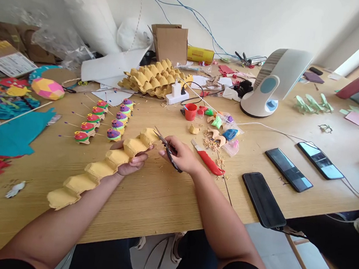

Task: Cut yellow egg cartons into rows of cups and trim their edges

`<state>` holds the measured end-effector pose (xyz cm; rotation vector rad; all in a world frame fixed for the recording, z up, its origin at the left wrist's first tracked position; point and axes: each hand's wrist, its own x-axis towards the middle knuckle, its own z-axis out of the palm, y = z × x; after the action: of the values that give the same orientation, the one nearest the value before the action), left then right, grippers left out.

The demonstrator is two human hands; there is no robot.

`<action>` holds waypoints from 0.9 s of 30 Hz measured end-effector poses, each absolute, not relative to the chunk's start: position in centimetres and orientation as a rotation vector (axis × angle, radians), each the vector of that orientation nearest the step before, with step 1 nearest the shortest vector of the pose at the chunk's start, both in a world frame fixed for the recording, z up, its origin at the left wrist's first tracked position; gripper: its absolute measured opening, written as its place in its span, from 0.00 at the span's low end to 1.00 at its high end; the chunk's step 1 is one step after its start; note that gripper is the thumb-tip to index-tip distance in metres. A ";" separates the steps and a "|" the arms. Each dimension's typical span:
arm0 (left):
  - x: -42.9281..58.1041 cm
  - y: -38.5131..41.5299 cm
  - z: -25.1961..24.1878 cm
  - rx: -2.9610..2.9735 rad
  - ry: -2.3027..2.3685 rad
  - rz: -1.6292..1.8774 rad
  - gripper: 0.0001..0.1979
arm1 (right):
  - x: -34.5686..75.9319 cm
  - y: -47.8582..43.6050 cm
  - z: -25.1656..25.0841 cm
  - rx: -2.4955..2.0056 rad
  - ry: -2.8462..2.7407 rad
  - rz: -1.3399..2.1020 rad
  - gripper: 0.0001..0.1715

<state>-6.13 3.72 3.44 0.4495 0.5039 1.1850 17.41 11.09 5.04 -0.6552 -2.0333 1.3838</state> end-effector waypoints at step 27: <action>-6.2 3.6 3.3 0.424 0.459 1.145 0.32 | 17.5 10.7 5.1 -0.814 -2.288 0.791 0.24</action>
<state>-6.25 3.60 3.29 0.4236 0.4591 1.1455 17.54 10.70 5.13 -0.8144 -2.2875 0.7905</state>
